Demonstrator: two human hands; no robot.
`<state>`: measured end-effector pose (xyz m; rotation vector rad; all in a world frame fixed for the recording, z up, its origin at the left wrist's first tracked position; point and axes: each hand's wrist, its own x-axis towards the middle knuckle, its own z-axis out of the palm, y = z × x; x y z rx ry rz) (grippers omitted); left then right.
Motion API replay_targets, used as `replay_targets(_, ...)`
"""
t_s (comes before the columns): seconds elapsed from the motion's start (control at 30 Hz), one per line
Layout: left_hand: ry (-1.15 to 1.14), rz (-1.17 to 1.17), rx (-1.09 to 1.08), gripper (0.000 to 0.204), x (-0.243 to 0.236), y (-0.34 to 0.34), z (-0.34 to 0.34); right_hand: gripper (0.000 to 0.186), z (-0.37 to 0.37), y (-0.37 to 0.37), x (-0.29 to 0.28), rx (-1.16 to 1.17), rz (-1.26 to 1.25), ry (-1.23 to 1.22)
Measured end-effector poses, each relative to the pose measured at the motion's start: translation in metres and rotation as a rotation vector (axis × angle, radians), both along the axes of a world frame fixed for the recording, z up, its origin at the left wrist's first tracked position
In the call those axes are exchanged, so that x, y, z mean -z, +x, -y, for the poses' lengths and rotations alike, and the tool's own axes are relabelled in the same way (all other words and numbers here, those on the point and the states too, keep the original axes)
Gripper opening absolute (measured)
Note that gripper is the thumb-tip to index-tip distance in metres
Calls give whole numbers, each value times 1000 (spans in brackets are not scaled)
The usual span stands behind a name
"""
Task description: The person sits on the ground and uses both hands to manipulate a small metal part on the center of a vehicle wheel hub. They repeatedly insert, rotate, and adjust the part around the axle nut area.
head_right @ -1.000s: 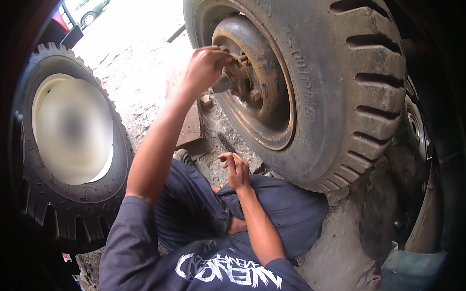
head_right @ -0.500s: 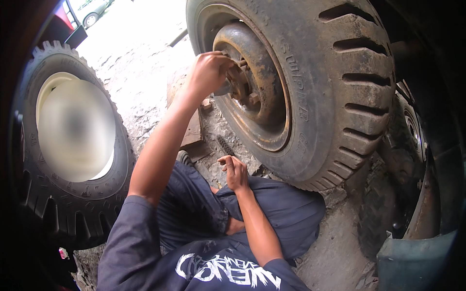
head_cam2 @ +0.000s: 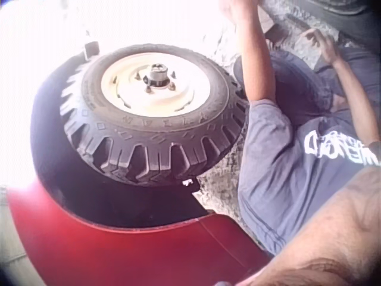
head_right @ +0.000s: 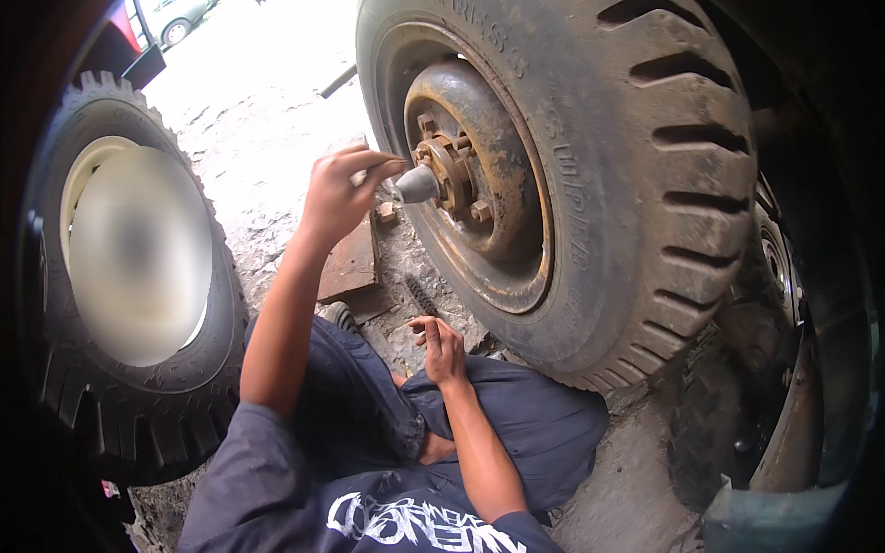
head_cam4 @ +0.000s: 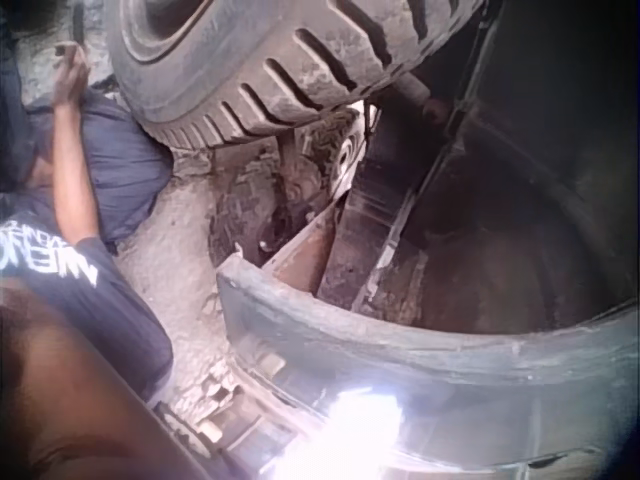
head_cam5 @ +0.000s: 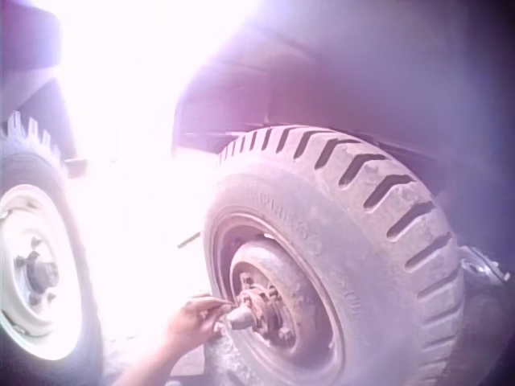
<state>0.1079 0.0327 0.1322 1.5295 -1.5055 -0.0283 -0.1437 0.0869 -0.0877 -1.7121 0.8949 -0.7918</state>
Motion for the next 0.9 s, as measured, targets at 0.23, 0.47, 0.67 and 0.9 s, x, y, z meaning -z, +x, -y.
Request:
replay_targets(0.23, 85, -561, -103, 20, 90, 15, -29, 66, 5, 9, 5, -88, -40, 60)
replay_targets(0.47, 38, -927, 49, 29, 74, 8, -19, 70, 10, 12, -2, -44, -62, 104)
replay_targets(0.67, 3, -1005, 96, 31, 74, 2, -21, 71, 13, 11, 1, -47, -80, 91)
replay_targets(0.9, -182, -1005, 132, 17, 75, -16, -15, 70, 11, 12, 1, -59, -103, 99)
